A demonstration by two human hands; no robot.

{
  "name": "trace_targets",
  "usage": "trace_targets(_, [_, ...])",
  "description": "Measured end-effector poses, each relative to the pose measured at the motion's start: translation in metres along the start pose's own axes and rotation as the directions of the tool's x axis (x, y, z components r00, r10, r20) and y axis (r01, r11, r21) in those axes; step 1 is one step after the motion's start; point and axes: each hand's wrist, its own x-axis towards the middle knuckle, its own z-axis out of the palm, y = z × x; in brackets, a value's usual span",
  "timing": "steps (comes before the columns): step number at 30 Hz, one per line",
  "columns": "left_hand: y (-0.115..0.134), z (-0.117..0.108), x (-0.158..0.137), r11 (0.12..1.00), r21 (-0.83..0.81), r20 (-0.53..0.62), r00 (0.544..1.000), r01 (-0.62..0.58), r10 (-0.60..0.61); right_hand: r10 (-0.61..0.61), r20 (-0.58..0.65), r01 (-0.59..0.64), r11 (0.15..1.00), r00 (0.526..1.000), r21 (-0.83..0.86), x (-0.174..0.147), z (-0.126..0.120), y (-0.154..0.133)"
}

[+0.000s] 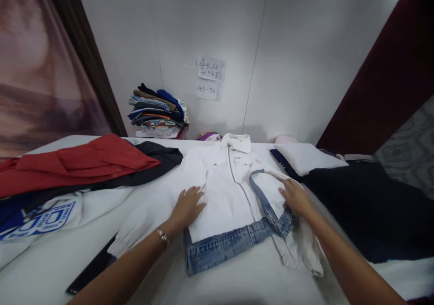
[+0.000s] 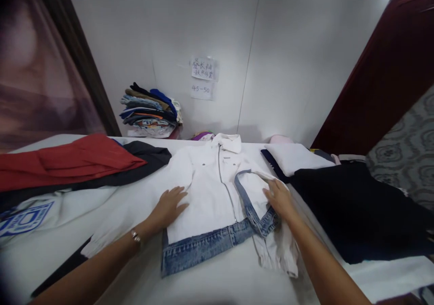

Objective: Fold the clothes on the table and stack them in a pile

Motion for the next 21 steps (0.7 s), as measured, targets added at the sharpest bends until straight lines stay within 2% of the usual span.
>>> trace_targets(2, [0.012,0.002,-0.025,0.990,-0.066,-0.067,0.991,-0.121,0.116,0.078,-0.069,-0.078,0.997,0.995,0.003,-0.019,-0.003,0.028])
trace_targets(4, [0.025,0.007,-0.053,0.960,-0.127,-0.070,0.968,-0.249,0.242,0.196,-0.093,-0.192,0.980,0.976,0.055,-0.041,-0.004,0.050])
trace_targets(6, [0.037,0.012,-0.078,0.939,-0.153,0.016,0.949,-0.309,0.315,0.326,-0.069,-0.308,0.932,0.943,0.193,-0.061,-0.005,0.062])
trace_targets(9, [0.048,0.015,-0.096,0.953,-0.131,0.166,0.942,-0.274,0.293,0.409,-0.032,-0.363,0.841,0.912,0.401,-0.087,-0.008,0.059])
trace_targets(12, [0.055,0.013,-0.096,0.971,-0.083,0.207,0.950,-0.222,0.235,0.451,0.031,-0.399,0.753,0.892,0.524,-0.102,-0.011,0.038])
trace_targets(15, [0.066,0.014,-0.090,0.971,-0.006,0.151,0.959,-0.240,0.238,0.457,0.167,-0.453,0.640,0.874,0.620,-0.108,-0.009,0.016])
trace_targets(18, [0.080,0.016,-0.081,0.960,0.108,0.092,0.964,-0.260,0.251,0.443,0.169,-0.437,0.619,0.880,0.652,-0.106,-0.009,0.002])
trace_targets(21, [0.086,0.007,-0.069,0.956,0.162,0.141,0.965,-0.244,0.222,0.488,0.187,-0.480,0.590,0.853,0.649,-0.098,-0.026,0.003])
